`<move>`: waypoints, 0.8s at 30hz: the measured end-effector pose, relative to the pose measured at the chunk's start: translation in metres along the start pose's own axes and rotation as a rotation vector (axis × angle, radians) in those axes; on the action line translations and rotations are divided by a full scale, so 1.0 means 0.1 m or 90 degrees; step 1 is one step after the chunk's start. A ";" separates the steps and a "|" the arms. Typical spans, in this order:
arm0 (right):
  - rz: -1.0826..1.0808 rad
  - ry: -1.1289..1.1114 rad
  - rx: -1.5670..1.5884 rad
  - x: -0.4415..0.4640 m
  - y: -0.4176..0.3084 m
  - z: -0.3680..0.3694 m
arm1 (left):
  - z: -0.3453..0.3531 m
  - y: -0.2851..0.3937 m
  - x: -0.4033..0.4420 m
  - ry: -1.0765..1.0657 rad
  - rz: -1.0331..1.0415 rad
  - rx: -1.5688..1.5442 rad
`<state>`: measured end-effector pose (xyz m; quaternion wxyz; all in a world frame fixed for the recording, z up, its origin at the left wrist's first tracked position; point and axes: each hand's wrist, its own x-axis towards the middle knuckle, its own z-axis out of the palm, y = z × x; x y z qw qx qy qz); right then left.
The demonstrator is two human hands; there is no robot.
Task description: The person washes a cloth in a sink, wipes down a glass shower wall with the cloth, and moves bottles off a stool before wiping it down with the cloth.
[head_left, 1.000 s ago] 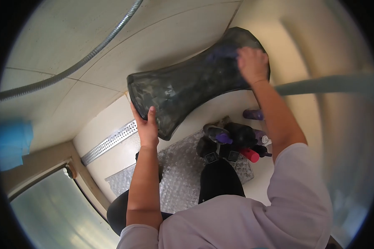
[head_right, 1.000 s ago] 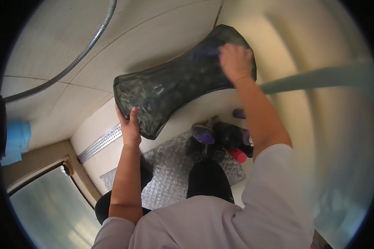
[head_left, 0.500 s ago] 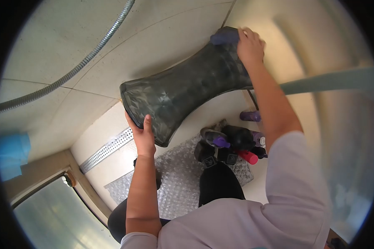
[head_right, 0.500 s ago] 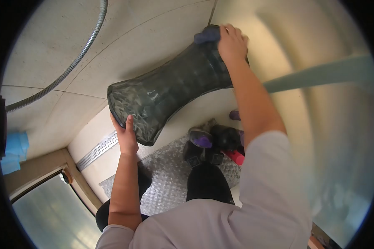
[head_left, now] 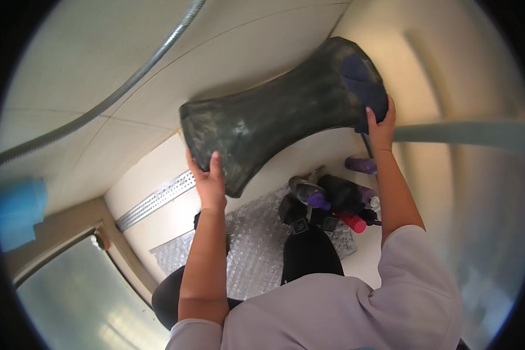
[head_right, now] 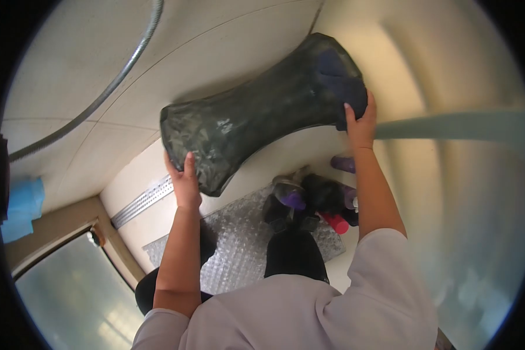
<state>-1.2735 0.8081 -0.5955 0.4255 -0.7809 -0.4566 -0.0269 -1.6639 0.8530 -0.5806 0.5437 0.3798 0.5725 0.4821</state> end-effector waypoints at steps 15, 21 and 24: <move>0.009 -0.111 -0.054 0.42 0.06 0.07 | -0.30 0.00 -0.40 -0.057 -0.152 -0.068; 0.059 -0.250 -0.223 0.89 -0.64 0.23 | -0.33 0.34 -0.22 -0.053 -0.204 -0.036; -0.108 -0.188 -0.354 1.01 -0.55 0.56 | -0.32 0.34 -0.07 -0.022 -0.107 0.039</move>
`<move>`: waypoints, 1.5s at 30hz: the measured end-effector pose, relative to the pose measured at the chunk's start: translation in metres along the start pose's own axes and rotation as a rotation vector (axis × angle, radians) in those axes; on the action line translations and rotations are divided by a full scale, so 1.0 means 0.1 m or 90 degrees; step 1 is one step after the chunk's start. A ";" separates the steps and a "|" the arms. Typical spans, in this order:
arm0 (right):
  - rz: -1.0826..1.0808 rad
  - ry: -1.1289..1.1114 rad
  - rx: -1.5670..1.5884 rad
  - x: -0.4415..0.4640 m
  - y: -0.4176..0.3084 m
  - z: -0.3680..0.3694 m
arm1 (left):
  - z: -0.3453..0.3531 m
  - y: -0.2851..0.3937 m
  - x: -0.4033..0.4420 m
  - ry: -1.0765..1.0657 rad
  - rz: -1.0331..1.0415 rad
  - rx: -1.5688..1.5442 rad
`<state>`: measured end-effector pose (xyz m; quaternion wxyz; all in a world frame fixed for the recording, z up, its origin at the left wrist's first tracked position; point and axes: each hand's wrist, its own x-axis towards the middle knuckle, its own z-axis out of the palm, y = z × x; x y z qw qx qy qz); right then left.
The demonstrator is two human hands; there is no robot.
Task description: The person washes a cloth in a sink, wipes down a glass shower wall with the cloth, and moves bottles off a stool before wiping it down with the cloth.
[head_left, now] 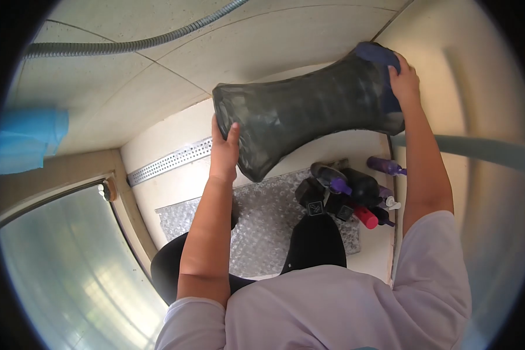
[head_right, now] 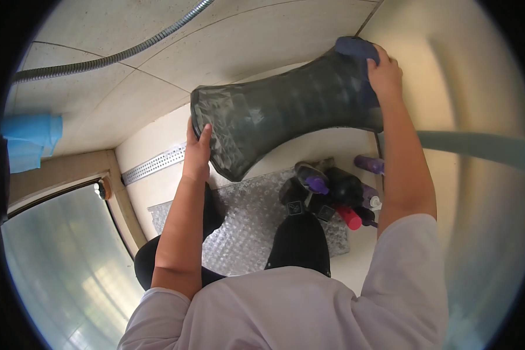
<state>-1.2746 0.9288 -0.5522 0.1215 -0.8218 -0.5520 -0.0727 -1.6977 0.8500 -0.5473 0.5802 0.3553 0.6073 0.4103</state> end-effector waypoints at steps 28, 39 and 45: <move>-0.181 0.169 -0.169 -0.16 0.06 0.00 | 0.33 -0.05 0.31 0.022 0.048 -0.076; -0.318 -0.052 0.640 -1.59 -2.35 0.13 | 0.32 -0.07 0.44 -0.053 0.005 -0.245; -0.346 -0.072 0.463 -1.40 -2.67 0.05 | 0.24 -0.08 0.37 -0.031 -0.183 -0.272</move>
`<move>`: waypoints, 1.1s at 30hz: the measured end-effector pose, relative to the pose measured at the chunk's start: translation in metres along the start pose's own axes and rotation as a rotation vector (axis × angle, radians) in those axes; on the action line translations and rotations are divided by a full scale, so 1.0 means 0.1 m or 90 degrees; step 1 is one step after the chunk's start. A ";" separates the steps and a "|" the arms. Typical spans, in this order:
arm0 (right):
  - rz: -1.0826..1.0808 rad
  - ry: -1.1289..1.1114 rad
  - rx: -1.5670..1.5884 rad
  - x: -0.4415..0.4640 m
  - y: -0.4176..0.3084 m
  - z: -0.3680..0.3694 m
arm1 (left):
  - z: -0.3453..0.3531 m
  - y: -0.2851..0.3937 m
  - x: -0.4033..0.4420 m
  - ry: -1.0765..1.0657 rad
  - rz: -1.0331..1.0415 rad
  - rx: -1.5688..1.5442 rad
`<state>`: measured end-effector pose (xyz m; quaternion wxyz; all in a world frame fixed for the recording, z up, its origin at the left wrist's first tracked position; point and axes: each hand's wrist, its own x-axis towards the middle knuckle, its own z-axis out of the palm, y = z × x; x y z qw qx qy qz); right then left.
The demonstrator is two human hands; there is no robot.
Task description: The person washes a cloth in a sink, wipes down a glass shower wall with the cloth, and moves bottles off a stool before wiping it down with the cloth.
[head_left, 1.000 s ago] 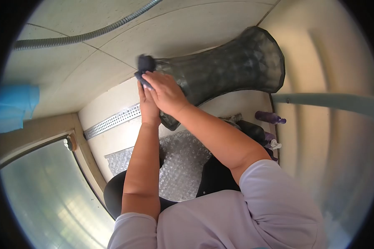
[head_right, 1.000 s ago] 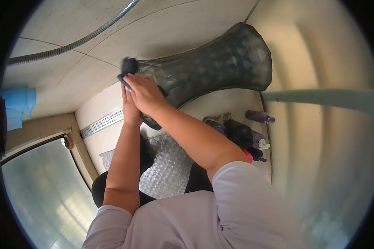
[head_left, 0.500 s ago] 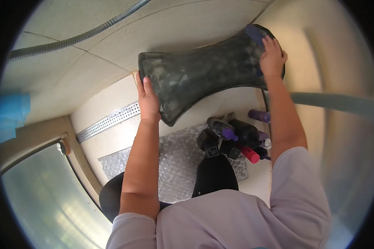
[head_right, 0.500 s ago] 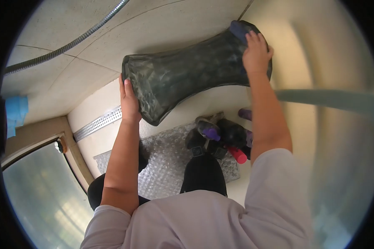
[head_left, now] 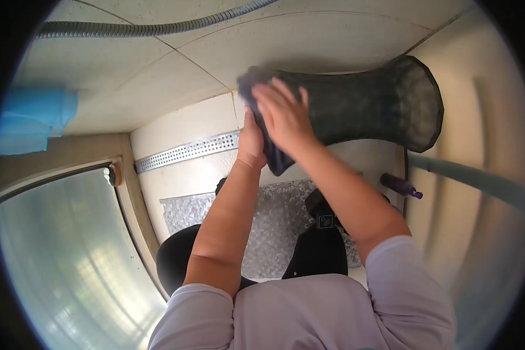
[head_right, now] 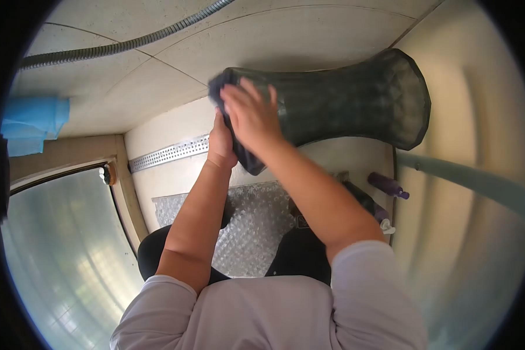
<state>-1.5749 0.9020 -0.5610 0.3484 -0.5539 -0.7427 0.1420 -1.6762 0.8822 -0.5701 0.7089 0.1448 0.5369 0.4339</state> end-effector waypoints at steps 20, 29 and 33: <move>0.191 -0.058 -0.637 -0.44 2.02 -1.94 | 0.04 0.00 0.15 0.033 0.121 0.020; 0.263 0.202 -0.397 -0.72 2.31 -2.18 | -0.09 -0.23 -0.08 0.089 0.456 0.268; 0.291 0.270 -0.296 -0.96 2.24 -2.07 | -0.80 -1.12 -0.19 -0.014 0.371 0.518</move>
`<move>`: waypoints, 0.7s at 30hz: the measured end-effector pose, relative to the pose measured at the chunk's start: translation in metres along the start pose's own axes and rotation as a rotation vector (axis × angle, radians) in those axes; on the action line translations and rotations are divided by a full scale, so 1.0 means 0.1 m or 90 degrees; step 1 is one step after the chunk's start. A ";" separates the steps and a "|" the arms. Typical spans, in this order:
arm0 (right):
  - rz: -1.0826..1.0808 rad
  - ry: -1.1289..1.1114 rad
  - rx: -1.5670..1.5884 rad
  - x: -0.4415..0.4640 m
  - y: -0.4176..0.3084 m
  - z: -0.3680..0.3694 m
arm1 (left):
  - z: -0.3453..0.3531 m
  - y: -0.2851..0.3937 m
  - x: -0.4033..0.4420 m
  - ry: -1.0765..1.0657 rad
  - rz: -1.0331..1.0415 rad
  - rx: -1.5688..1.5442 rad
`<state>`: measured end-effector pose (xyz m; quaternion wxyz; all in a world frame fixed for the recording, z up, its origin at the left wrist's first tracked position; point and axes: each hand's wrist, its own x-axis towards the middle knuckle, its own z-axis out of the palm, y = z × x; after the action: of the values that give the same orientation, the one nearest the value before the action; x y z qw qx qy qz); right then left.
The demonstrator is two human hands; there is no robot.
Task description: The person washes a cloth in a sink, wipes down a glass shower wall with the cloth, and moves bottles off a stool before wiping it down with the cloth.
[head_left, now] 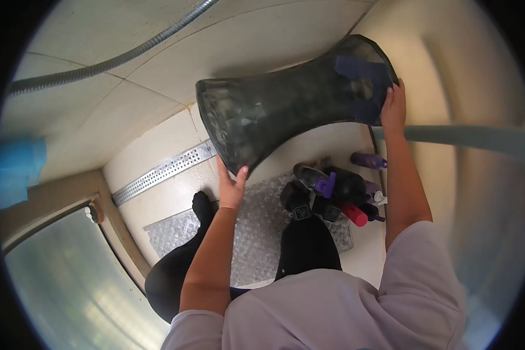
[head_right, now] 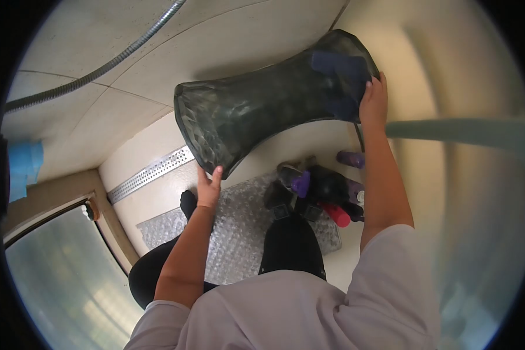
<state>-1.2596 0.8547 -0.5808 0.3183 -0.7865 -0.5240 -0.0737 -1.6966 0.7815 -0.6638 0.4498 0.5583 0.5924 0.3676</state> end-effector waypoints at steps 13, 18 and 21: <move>0.179 -0.140 0.170 0.44 0.02 0.06 | -0.05 0.64 0.00 0.104 -0.137 -0.052; 0.138 -0.206 0.121 0.72 -0.29 0.32 | -0.27 0.93 0.14 0.137 -0.218 0.039; -0.061 -0.088 0.042 0.68 -0.51 0.47 | -0.36 0.99 0.30 0.122 -0.255 0.089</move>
<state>-1.2842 0.9473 -0.5653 0.3029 -0.7532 -0.5837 -0.0170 -1.6968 0.8239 -0.5633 0.4155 0.4218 0.7555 0.2803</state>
